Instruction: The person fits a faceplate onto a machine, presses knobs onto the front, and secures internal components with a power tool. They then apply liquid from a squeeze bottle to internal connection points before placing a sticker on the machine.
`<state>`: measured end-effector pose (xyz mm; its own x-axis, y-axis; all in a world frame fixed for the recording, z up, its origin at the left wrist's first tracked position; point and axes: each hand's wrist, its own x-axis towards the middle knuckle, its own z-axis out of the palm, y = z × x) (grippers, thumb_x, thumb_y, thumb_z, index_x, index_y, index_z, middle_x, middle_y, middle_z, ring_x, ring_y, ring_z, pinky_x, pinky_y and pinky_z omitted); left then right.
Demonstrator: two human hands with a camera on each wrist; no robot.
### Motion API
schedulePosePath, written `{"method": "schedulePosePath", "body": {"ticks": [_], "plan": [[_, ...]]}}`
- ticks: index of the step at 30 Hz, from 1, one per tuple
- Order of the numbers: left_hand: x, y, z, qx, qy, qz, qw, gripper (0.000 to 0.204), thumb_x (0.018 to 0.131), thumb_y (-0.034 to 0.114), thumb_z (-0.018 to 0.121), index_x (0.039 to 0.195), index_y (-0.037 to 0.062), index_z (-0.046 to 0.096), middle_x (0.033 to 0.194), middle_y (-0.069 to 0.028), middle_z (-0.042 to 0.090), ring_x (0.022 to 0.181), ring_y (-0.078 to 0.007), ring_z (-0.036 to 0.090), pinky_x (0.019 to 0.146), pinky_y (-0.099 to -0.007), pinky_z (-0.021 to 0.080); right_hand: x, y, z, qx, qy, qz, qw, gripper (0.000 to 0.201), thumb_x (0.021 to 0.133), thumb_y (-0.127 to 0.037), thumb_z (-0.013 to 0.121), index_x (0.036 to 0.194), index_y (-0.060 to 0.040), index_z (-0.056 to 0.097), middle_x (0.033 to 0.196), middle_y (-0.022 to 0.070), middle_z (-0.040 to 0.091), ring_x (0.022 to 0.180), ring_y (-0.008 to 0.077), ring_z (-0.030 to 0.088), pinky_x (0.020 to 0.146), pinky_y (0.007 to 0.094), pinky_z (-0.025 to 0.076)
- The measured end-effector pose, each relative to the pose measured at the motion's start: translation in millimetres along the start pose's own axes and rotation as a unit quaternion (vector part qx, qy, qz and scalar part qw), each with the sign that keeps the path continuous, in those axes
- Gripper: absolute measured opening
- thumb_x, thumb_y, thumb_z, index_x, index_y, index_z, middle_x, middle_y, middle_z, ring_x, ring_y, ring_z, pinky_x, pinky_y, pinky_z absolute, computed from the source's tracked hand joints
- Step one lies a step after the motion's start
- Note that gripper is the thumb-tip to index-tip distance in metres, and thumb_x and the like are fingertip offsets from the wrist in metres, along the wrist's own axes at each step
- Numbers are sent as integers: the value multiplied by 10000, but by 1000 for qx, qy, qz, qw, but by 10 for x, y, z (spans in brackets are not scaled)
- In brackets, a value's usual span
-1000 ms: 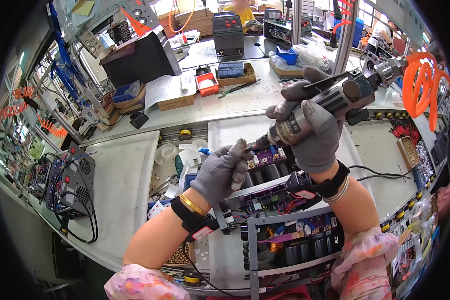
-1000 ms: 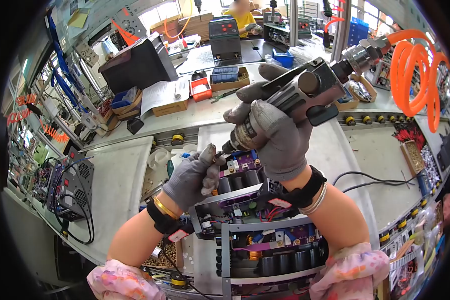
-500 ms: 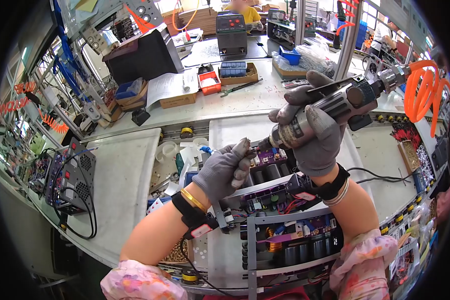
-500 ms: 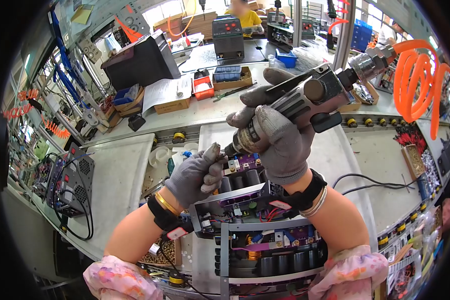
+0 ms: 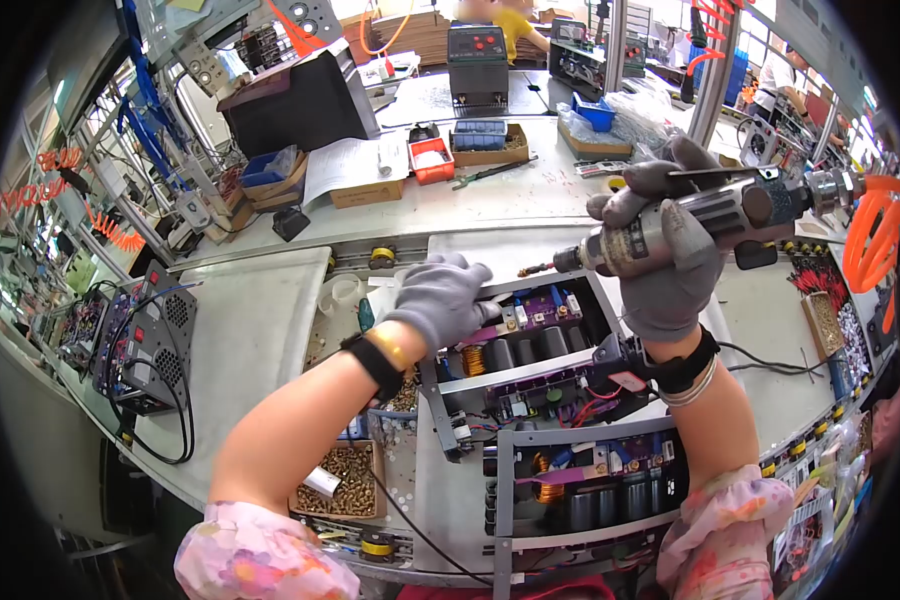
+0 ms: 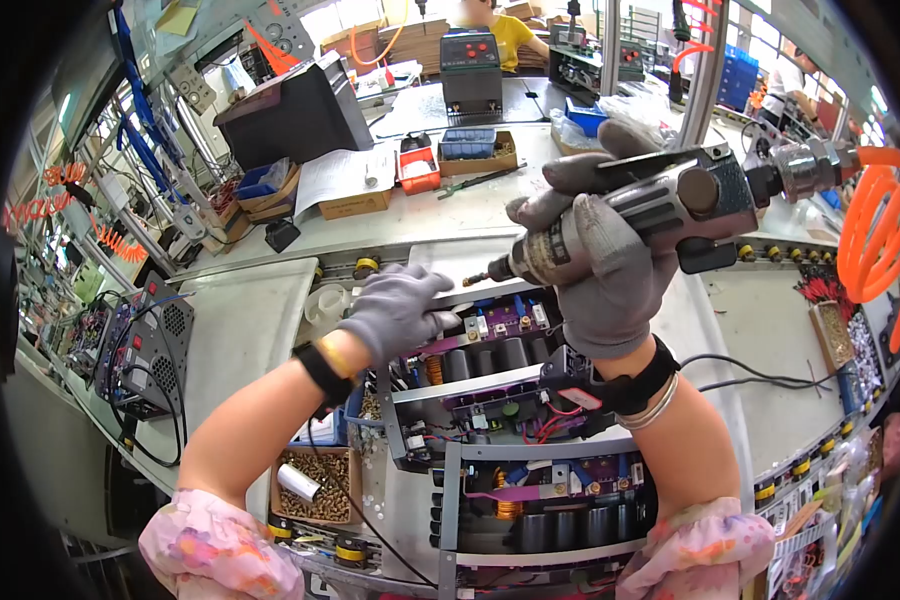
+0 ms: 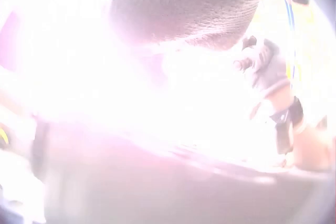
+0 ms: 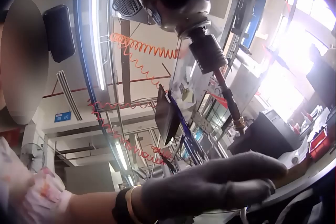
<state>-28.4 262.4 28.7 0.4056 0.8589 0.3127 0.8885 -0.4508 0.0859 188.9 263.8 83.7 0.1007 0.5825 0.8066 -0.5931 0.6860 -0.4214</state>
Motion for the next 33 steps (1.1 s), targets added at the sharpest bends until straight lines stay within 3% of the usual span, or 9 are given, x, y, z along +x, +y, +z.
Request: {"method": "schedulePosePath", "body": {"ticks": [1, 3, 10, 11, 13, 16, 19, 26, 33], "plan": [[119, 68, -79, -5, -158, -45, 986, 309, 819, 350, 650, 1018, 114, 647, 840, -122, 653, 868, -338, 619, 837, -423, 458, -11, 5, 1, 4, 6, 9, 1000, 515, 832, -138, 522, 1326, -43, 408, 1027, 140, 622, 800, 215, 631, 781, 466, 531], [233, 20, 50, 21, -175, -23, 984, 243, 814, 321, 648, 951, 121, 657, 820, -130, 650, 857, -326, 624, 811, -418, 460, -55, 6, -4, 9, 21, 27, 999, 522, 827, -142, 534, 1324, -42, 412, 1029, 141, 624, 803, 217, 635, 778, 463, 532], [277, 94, 47, 83, -169, -51, 981, 246, 779, 288, 689, 961, 128, 648, 836, -115, 657, 847, -303, 636, 799, -411, 455, -78, 16, -12, -3, 7, 25, 1000, 541, 819, -154, 551, 1330, -38, 415, 1038, 168, 618, 793, 227, 645, 778, 467, 538], [169, -14, 32, 60, -40, -6, 997, 341, 760, 315, 713, 1028, 119, 639, 859, -145, 663, 848, -301, 643, 819, -405, 452, -58, 10, -16, -6, 2, 16, 1000, 542, 819, -155, 552, 1330, -37, 414, 1041, 167, 617, 793, 227, 645, 776, 466, 539], [87, -274, -166, 10, 56, -74, 996, 428, 781, 397, 688, 1079, 97, 622, 893, -163, 668, 834, -300, 649, 804, -407, 466, -55, -12, -22, -10, 2, -2, 1000, 542, 820, -155, 552, 1330, -36, 413, 1047, 164, 614, 793, 226, 645, 773, 462, 540], [-133, -686, -302, 33, -80, -281, 956, 546, 882, 561, 499, 977, 43, 643, 848, -191, 660, 822, -335, 639, 730, -429, 486, -51, -70, 11, 0, 18, 1, 1000, 531, 824, -150, 544, 1328, -42, 416, 1040, 146, 618, 795, 215, 640, 777, 457, 537], [-279, -852, -138, -105, -232, -181, 950, 592, 920, 574, 432, 1063, 45, 656, 935, -232, 659, 944, -351, 615, 842, -383, 464, -23, -81, 10, 10, 14, 2, 1000, 525, 826, -149, 541, 1327, -50, 421, 1032, 138, 619, 790, 210, 634, 784, 455, 533], [75, -272, -56, -450, -128, -214, 858, 311, 912, 231, 595, 1111, -6, 622, 965, -34, 644, 848, -82, 566, 773, -231, 462, 8, -98, -41, 16, 8, -17, 1000, 517, 825, -111, 524, 1324, -32, 416, 1030, 146, 622, 788, 212, 639, 783, 445, 532], [108, -30, 172, -437, -139, -121, 881, 214, 880, 216, 629, 993, 43, 686, 791, -60, 699, 694, -105, 613, 698, -268, 493, -37, -22, -87, 50, 16, -5, 999, 500, 830, 42, 485, 1319, 4, 388, 1020, 135, 625, 803, 220, 664, 719, 367, 566]]}}
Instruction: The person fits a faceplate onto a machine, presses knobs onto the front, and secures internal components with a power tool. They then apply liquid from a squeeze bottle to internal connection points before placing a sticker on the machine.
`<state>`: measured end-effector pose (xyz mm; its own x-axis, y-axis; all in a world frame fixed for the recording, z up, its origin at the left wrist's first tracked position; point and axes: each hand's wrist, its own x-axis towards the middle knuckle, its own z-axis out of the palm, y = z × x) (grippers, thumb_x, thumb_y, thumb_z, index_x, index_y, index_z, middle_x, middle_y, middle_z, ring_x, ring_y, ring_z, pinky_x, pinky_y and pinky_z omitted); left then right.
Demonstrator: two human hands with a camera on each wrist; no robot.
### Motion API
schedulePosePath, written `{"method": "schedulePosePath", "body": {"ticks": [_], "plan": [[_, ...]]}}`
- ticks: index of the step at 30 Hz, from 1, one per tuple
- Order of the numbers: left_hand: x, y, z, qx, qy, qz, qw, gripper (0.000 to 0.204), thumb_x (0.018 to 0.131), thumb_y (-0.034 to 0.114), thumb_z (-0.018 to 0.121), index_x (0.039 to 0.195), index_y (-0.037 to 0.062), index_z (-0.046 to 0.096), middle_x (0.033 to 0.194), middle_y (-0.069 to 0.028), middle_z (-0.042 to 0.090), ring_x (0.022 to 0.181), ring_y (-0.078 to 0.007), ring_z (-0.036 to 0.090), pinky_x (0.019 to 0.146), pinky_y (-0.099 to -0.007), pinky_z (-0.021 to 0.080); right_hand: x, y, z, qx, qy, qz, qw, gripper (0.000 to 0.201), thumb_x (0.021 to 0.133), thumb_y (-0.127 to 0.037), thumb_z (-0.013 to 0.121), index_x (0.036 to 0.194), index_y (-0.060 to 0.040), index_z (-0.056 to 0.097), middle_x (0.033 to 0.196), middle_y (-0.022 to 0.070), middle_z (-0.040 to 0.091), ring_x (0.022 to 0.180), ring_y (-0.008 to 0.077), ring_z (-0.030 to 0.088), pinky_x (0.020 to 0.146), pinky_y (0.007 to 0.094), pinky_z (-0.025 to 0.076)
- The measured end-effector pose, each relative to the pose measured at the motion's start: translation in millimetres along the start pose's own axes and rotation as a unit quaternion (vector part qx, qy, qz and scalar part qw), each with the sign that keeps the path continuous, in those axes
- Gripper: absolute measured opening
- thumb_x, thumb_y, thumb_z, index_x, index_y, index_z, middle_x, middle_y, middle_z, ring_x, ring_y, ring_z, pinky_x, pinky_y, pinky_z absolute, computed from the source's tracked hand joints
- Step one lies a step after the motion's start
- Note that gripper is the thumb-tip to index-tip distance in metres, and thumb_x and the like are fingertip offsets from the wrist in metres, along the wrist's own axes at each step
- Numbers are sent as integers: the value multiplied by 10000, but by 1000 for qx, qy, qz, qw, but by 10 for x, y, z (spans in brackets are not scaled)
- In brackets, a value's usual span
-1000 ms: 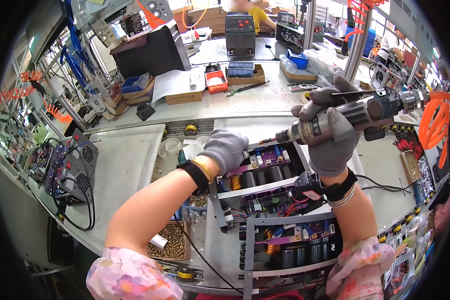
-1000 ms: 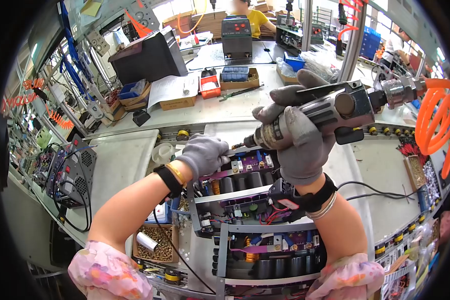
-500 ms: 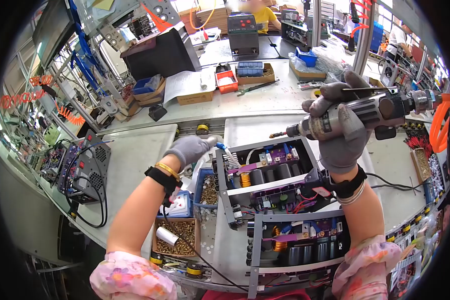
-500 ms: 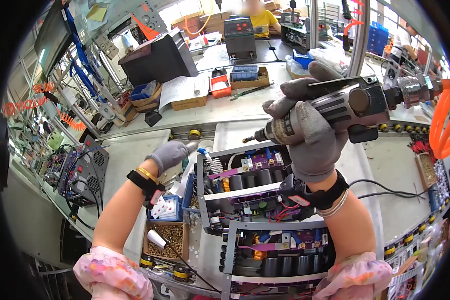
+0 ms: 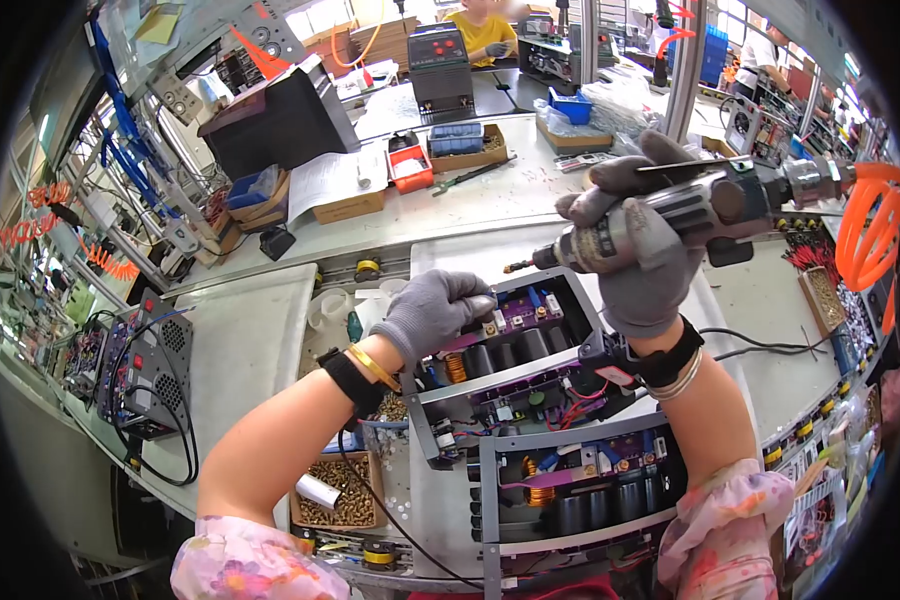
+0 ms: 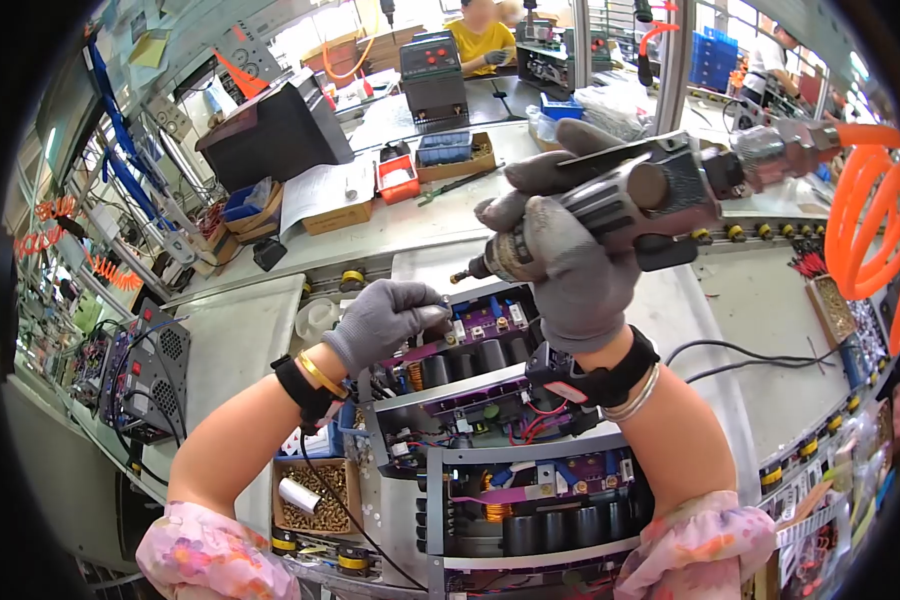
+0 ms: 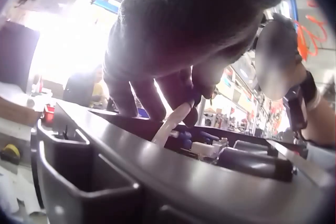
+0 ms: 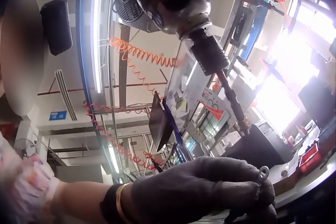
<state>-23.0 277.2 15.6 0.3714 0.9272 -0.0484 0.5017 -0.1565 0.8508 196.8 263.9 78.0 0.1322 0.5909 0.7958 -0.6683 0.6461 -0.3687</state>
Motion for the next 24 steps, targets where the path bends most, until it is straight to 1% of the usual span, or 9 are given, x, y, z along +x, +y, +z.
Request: {"method": "schedulePosePath", "body": {"ticks": [2, 5, 10, 13, 16, 19, 22, 23, 24], "plan": [[-2, -1, 6, -14, -14, 0, 1000, 204, 875, 207, 633, 981, 43, 693, 801, -50, 703, 708, -98, 617, 707, -263, 492, -31, 46, 37, -27, 2, 0, 1000, 488, 831, 47, 502, 1306, 3, 397, 1006, 122, 625, 802, 208, 660, 733, 363, 565], [1, 114, -5, -2, -28, -16, 999, 192, 874, 199, 633, 965, 45, 700, 804, -42, 704, 713, -90, 617, 710, -263, 492, -100, 61, 89, -35, 12, 49, 998, 482, 829, 42, 528, 1293, -6, 406, 999, 115, 624, 808, 194, 654, 748, 360, 561], [47, 138, -76, 6, -51, -38, 998, 188, 874, 202, 642, 963, 50, 706, 799, -35, 700, 709, -81, 605, 690, -263, 490, -156, 93, 85, -35, -23, 81, 996, 502, 818, 35, 567, 1292, -33, 418, 1005, 105, 620, 835, 177, 647, 775, 351, 554], [79, 114, -98, -32, -89, -56, 994, 207, 900, 155, 621, 1006, -17, 666, 876, -71, 706, 807, -111, 658, 791, -256, 516, -183, 127, 76, -47, -52, 81, 994, 527, 801, 54, 575, 1294, -45, 415, 1009, 101, 617, 853, 164, 638, 775, 339, 547], [60, 162, -102, -4, -86, -57, 995, 208, 902, 159, 623, 1014, -11, 666, 893, -63, 707, 801, -119, 658, 772, -262, 519, -234, 164, 78, -82, -88, 80, 990, 533, 792, 64, 558, 1292, -40, 406, 1005, 92, 608, 850, 160, 631, 777, 328, 538], [81, 2, -86, -55, -86, -23, 995, 218, 865, 235, 653, 983, 60, 706, 819, -50, 705, 727, -110, 623, 677, -278, 486, -310, 203, 92, -121, -137, 114, 976, 534, 765, 57, 572, 1272, -24, 425, 1011, 81, 598, 856, 143, 624, 772, 278, 526], [-87, 490, -172, 200, -107, -28, 974, 267, 845, 279, 651, 999, 66, 700, 845, -101, 703, 749, -188, 649, 715, -316, 493, -324, 219, 136, -84, -156, 171, 969, 538, 732, 31, 632, 1245, -19, 479, 1005, 64, 607, 847, 123, 615, 757, 238, 518], [-87, 531, -151, 266, -105, -37, 958, 316, 841, 336, 616, 1025, 91, 694, 873, -142, 690, 803, -276, 656, 761, -360, 494, -323, 216, 159, -64, -153, 193, 967, 538, 717, 18, 657, 1231, -17, 502, 1003, 58, 611, 839, 117, 612, 751, 228, 516], [-110, 587, -144, 286, -106, -45, 951, 320, 846, 341, 601, 1035, 99, 691, 877, -146, 689, 818, -285, 655, 771, -367, 495, -316, 206, 189, -135, -150, 182, 962, 519, 715, 8, 664, 1213, -16, 519, 980, 54, 617, 824, 110, 608, 746, 229, 512]]}}
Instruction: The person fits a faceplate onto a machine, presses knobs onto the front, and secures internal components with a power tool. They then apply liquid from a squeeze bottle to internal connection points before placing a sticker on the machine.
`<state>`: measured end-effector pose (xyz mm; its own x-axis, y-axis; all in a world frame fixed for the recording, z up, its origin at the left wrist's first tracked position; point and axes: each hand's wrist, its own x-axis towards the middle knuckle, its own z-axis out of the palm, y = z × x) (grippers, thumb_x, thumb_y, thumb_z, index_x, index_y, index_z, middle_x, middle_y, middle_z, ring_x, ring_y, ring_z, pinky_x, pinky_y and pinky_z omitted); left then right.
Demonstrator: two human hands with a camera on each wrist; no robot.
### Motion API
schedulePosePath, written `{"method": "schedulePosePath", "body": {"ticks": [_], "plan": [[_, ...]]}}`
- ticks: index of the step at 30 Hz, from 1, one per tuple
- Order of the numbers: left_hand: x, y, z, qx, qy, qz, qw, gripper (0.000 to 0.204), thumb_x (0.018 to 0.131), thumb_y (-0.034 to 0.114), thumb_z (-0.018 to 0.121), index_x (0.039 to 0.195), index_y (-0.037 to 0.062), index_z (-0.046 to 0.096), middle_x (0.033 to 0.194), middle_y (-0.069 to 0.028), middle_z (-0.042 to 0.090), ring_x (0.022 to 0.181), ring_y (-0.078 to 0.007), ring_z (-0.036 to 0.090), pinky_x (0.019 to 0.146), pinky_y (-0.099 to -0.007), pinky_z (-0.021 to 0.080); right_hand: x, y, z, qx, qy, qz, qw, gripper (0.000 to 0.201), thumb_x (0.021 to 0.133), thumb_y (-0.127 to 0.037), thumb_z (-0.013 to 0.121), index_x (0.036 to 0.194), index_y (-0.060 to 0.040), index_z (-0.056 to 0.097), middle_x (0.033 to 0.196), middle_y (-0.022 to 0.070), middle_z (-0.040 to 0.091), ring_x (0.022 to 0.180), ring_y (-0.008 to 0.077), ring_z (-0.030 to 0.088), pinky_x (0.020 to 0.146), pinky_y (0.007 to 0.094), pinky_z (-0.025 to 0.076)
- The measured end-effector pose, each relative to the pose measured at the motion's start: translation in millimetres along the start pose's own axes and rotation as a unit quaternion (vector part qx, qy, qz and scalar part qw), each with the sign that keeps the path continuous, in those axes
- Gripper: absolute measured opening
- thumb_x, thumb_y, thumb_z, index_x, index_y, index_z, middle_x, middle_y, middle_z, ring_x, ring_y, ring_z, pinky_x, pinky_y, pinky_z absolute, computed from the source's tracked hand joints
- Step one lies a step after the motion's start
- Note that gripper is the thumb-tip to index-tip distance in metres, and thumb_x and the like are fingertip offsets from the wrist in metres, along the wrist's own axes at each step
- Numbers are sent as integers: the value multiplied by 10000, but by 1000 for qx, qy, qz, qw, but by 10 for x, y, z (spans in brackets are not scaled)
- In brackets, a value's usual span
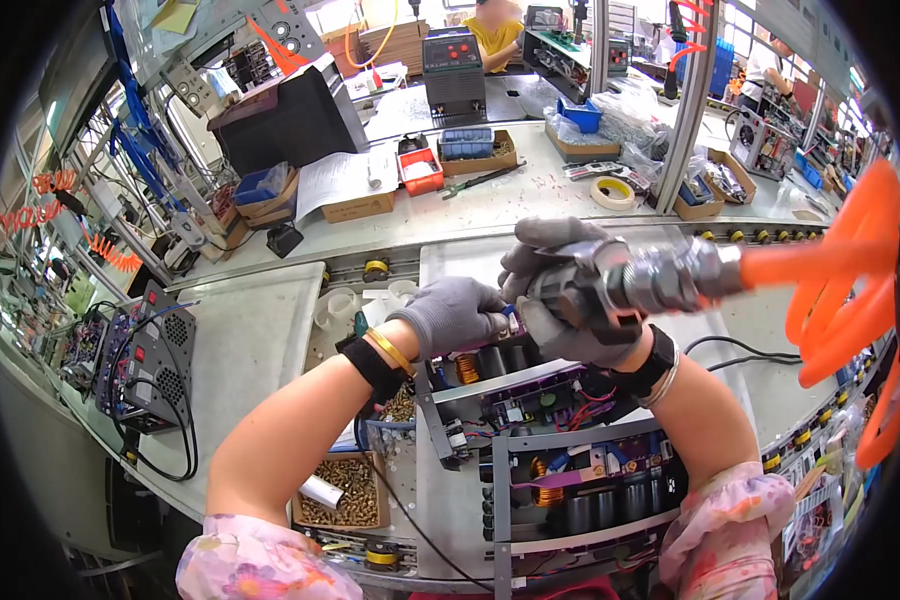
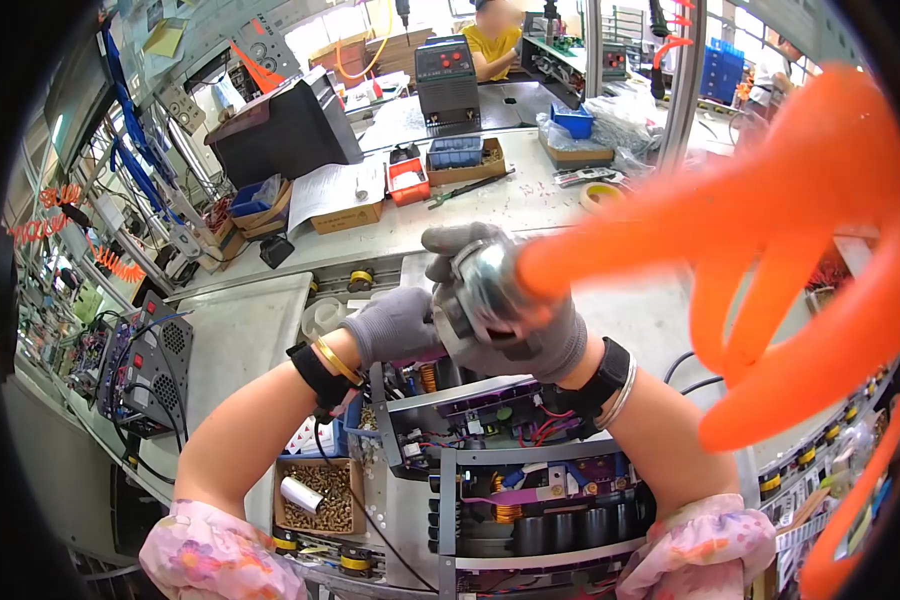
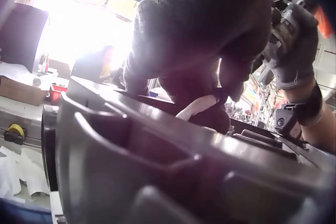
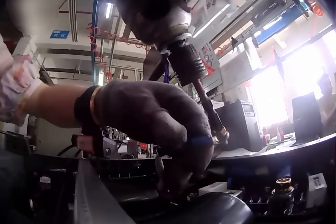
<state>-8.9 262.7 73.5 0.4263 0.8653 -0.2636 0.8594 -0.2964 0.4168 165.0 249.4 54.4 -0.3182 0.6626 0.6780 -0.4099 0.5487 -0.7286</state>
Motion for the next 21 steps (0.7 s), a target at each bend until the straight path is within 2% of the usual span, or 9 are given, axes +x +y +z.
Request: {"method": "schedulePosePath", "body": {"ticks": [2, 3, 4, 6, 7, 9, 15, 18, 21], "plan": [[-78, 96, -33, 40, -10, -19, 999, 329, 855, 350, 573, 1056, 116, 685, 887, -154, 685, 848, -304, 654, 792, -381, 497, 33, -51, 30, -158, 41, 19, 986, 482, 716, -12, 674, 1181, -15, 547, 927, 43, 626, 793, 93, 597, 735, 230, 503], [-60, 55, 14, 64, 7, -12, 998, 316, 856, 342, 568, 1046, 118, 686, 888, -144, 682, 850, -299, 653, 794, -386, 497, 69, -84, 38, -143, 50, 13, 988, 468, 721, -15, 666, 1174, -11, 550, 899, 32, 624, 783, 72, 586, 732, 232, 495], [-29, -25, 96, 88, 25, -6, 996, 304, 858, 334, 563, 1035, 120, 686, 890, -134, 679, 851, -295, 652, 796, -391, 497, 121, -43, -53, -196, 8, -33, 980, 515, 730, 85, 564, 1229, -9, 477, 929, 83, 610, 783, 153, 645, 709, 291, 547], [-18, -97, 219, 145, 78, 24, 986, 267, 847, 325, 568, 977, 128, 691, 874, -116, 661, 824, -292, 646, 776, -399, 492, 147, -16, -34, -143, 73, 14, 987, 513, 735, 109, 559, 1230, 4, 473, 911, 88, 608, 756, 160, 653, 675, 288, 550], [-20, -112, 268, 177, 114, 47, 976, 243, 835, 324, 578, 929, 133, 696, 856, -108, 647, 795, -294, 642, 754, -403, 487, 161, -6, -41, -78, 109, 41, 990, 452, 745, 36, 632, 1185, 17, 529, 865, 36, 626, 763, 105, 612, 693, 249, 512], [-4, -120, 312, 229, 174, 91, 954, 189, 806, 299, 597, 829, 137, 692, 825, -89, 586, 754, -286, 615, 710, -418, 470, 208, 14, -113, -73, 106, 70, 989, 468, 750, 61, 583, 1207, 20, 491, 880, 82, 613, 748, 156, 646, 658, 280, 535], [53, -82, 255, 225, 152, 117, 955, 149, 769, 269, 637, 820, 139, 688, 910, -107, 586, 847, -296, 600, 774, -431, 465, 266, 60, -225, -68, 112, 76, 988, 446, 755, 60, 532, 1196, 49, 470, 862, 115, 606, 704, 200, 661, 642, 313, 552], [93, -218, 271, 180, 189, 184, 948, 130, 756, 240, 658, 845, 154, 698, 977, -105, 582, 919, -296, 581, 798, -409, 470, 292, 32, -227, -49, 132, 80, 987, 445, 744, 65, 522, 1187, 54, 472, 845, 119, 607, 686, 206, 660, 643, 321, 555], [99, -264, 259, 121, 155, 180, 964, 126, 766, 217, 654, 863, 153, 704, 1014, -98, 583, 974, -298, 566, 826, -399, 471, 302, 19, -215, -45, 146, 93, 984, 438, 742, 56, 516, 1178, 57, 474, 835, 121, 606, 667, 206, 657, 635, 320, 554]]}}
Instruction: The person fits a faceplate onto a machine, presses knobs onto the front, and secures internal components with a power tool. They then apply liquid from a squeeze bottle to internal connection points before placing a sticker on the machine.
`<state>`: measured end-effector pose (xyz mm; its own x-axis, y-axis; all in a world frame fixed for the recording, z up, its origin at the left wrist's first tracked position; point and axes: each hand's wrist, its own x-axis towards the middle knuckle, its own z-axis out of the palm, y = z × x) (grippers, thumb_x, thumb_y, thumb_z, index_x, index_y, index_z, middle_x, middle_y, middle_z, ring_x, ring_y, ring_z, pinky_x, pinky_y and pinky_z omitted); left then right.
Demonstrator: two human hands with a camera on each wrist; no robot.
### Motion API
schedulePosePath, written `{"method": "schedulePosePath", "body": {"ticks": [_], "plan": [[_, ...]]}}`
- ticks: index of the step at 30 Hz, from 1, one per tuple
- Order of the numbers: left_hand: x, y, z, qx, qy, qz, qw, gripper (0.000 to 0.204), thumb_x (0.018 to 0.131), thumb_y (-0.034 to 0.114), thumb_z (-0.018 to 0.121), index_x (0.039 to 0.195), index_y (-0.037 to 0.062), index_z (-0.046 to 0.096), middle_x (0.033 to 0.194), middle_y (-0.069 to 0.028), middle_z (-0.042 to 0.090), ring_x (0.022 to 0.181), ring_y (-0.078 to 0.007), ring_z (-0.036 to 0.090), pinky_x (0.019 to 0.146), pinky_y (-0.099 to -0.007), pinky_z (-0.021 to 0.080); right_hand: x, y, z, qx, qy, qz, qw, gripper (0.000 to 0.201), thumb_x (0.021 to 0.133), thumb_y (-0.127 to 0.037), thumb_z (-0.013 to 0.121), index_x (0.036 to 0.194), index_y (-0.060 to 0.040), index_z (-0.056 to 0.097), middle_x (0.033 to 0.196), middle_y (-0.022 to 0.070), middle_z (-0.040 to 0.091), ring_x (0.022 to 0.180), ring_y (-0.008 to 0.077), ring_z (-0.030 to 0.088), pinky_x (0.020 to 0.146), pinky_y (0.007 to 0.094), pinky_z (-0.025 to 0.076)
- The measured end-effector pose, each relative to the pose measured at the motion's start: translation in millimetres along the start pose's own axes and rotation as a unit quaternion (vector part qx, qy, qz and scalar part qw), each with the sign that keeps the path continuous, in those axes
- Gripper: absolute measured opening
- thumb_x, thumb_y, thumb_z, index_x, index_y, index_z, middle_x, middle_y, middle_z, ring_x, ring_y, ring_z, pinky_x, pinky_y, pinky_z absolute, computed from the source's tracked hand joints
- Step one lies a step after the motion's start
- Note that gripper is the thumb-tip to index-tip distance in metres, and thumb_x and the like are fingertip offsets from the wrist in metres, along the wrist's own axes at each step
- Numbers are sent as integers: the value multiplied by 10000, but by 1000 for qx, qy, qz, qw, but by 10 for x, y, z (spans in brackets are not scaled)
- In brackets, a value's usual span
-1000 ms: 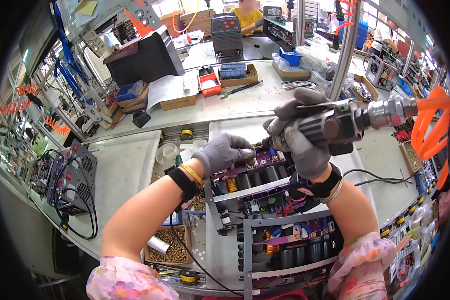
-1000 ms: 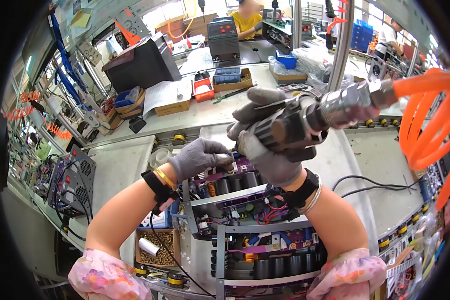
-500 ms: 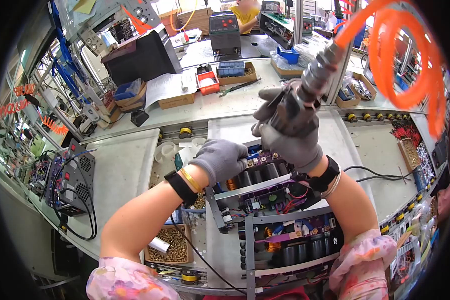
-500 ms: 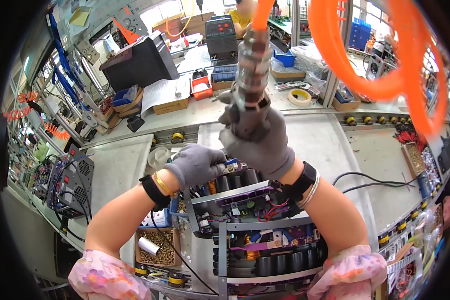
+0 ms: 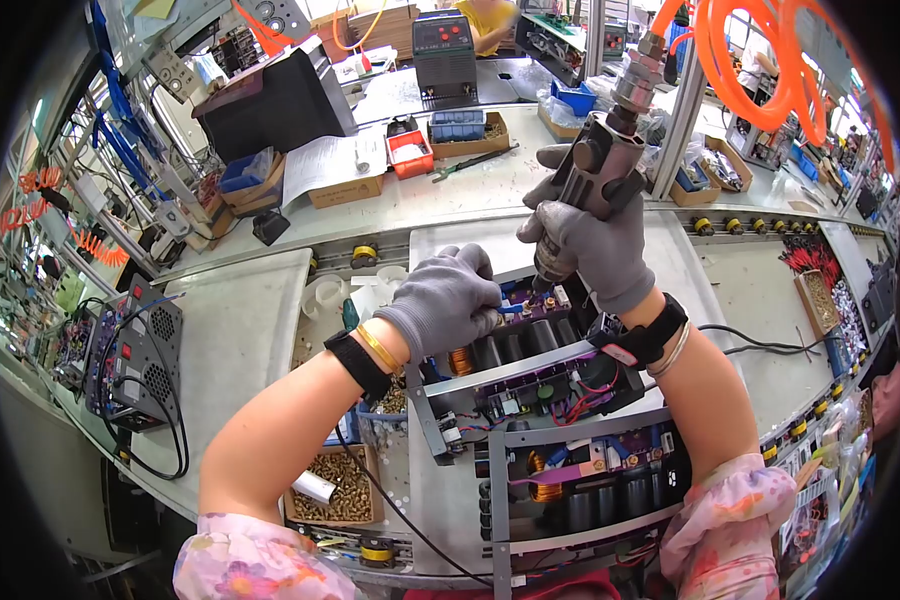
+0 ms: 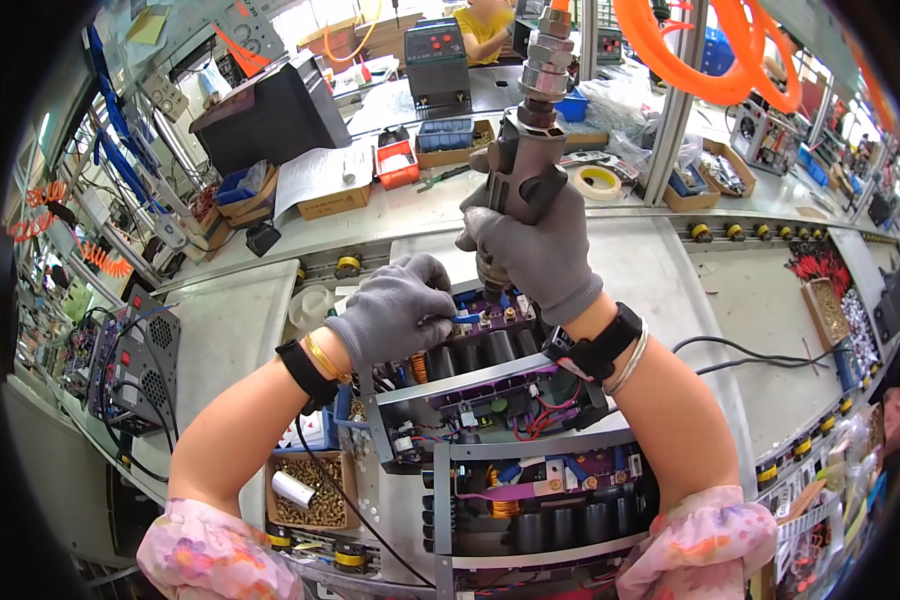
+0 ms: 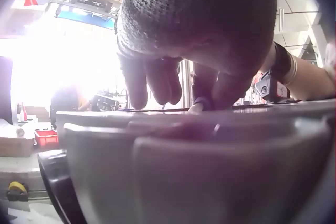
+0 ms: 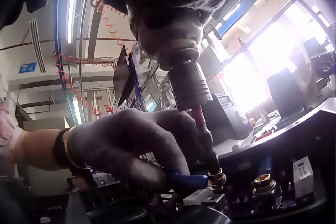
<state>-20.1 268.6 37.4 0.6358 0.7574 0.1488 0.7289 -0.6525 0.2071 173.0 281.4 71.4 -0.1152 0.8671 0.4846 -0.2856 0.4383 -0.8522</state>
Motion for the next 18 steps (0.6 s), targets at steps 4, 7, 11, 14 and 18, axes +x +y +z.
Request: {"method": "schedulePosePath", "body": {"ticks": [4, 7, 11, 14, 18], "plan": [[-19, -89, 58, -46, 19, 22, 999, 183, 783, 216, 633, 943, 136, 670, 1017, -112, 589, 962, -327, 583, 833, -423, 474, 35, -4, 11, -25, 3, 14, 1000, 412, 757, 25, 516, 1165, 66, 476, 823, 118, 604, 651, 198, 654, 600, 305, 541], [46, -62, 13, -65, -43, -23, 997, 250, 799, 209, 608, 1033, 121, 607, 1012, -140, 597, 938, -351, 598, 811, -434, 484, 89, 44, 25, -36, 25, 26, 999, 382, 767, 6, 524, 1143, 68, 490, 812, 113, 602, 639, 192, 652, 574, 294, 529], [189, 27, 46, 92, -67, -22, 993, 232, 789, 136, 569, 1004, 64, 524, 899, -170, 587, 856, -358, 608, 722, -434, 502, 95, 88, 83, -43, 50, 27, 997, 338, 772, -12, 549, 1099, 66, 515, 792, 102, 604, 613, 184, 647, 556, 285, 519], [211, 24, 131, 115, -28, -7, 993, 216, 773, 100, 562, 981, 49, 534, 826, -154, 591, 785, -346, 622, 657, -418, 515, 78, 131, 91, -29, 36, 17, 999, 321, 780, -31, 569, 1083, 62, 525, 772, 87, 604, 600, 176, 644, 544, 273, 512], [256, 2, 115, 115, -29, -6, 993, 167, 775, 110, 570, 929, 49, 586, 797, -147, 626, 754, -335, 641, 662, -406, 523, 82, 152, 126, -58, 29, 14, 998, 309, 767, -44, 615, 1051, 47, 533, 757, 72, 602, 599, 154, 635, 543, 265, 513]]}}
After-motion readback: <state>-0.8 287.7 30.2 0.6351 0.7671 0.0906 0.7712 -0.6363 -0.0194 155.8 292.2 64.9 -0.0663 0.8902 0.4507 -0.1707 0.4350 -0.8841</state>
